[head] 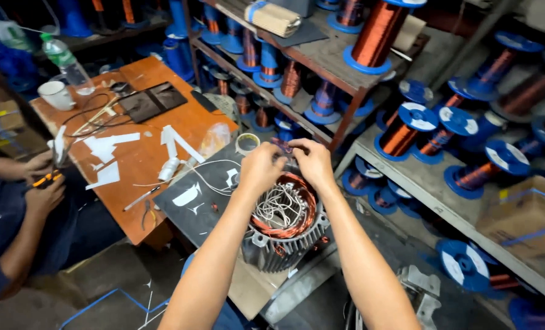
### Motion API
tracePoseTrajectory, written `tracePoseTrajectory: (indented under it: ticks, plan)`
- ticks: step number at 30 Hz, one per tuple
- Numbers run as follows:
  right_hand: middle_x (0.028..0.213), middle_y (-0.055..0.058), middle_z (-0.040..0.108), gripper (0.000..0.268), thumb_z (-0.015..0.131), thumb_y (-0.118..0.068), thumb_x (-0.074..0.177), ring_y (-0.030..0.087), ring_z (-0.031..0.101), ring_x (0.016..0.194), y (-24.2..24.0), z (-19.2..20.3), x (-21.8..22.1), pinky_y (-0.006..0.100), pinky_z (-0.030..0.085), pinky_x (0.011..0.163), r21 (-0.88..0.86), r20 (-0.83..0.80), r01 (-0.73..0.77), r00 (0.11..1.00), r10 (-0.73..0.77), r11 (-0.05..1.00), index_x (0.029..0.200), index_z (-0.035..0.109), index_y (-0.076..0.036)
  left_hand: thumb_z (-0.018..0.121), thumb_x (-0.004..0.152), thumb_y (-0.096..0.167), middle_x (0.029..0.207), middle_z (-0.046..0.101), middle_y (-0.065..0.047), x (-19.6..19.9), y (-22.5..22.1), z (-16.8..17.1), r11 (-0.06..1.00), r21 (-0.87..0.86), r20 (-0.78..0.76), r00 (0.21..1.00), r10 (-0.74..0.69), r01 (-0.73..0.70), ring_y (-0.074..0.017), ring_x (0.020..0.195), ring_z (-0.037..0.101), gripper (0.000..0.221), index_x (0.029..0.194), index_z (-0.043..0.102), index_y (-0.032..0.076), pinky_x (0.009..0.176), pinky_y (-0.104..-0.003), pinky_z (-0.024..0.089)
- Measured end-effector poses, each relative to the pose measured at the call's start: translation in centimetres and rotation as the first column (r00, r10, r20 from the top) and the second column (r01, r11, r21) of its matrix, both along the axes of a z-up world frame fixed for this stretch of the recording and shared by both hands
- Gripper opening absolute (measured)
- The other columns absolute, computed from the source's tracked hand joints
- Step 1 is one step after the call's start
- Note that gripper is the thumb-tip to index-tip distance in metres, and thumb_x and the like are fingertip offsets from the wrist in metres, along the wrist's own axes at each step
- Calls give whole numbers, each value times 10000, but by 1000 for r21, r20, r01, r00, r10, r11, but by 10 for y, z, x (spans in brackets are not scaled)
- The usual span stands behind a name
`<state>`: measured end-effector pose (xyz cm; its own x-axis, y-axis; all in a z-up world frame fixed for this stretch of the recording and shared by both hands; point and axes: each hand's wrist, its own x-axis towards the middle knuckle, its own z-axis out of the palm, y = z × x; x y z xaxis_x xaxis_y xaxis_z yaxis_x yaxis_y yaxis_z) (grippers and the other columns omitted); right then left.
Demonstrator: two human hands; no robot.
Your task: Repairing an electric motor by organizing and securing internal windings with tape
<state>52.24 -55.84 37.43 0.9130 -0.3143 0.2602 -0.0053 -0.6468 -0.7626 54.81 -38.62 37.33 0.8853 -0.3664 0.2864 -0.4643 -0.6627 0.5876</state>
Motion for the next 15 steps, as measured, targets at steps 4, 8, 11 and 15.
tracePoseTrajectory:
  ticks: [4, 8, 11, 15]
  plan:
    - [1107, 54, 838, 263, 725, -188, 936, 311, 754, 1157, 4, 2, -3, 459, 600, 1014, 18, -20, 13, 1000, -13, 1000, 1123, 873, -298, 817, 919, 297, 1027, 762, -152, -1, 5, -3, 967, -192, -111, 983, 146, -166, -421, 1057, 759, 268, 1085, 732, 104, 909, -598, 608]
    - [1106, 30, 841, 252, 729, -222, 938, 286, 759, 1158, 4, 8, -2, 437, 598, 1022, 34, -47, 22, 999, -20, 999, 1124, 869, -319, 786, 951, 201, 1176, 652, -198, -15, 3, 18, 966, -189, -119, 980, 158, -178, -528, 1075, 724, 326, 1176, 584, 77, 942, -656, 594]
    - [1098, 50, 842, 255, 736, -182, 933, 283, 768, 1143, 4, 9, -6, 441, 603, 1006, 51, -17, 19, 1000, -18, 999, 1129, 867, -278, 744, 979, 224, 1140, 625, -135, -9, -1, 6, 983, -102, -70, 986, 149, -156, -505, 1004, 746, 191, 1047, 647, 74, 899, -621, 617]
    - [1136, 81, 835, 233, 763, -243, 914, 277, 756, 1148, -18, -6, 19, 439, 584, 1015, 218, 79, -47, 996, 30, 975, 1117, 875, -218, 687, 1002, 186, 1134, 609, -144, 7, -2, 14, 996, -77, 74, 996, 41, -35, -505, 998, 743, 150, 1026, 684, 39, 888, -620, 628]
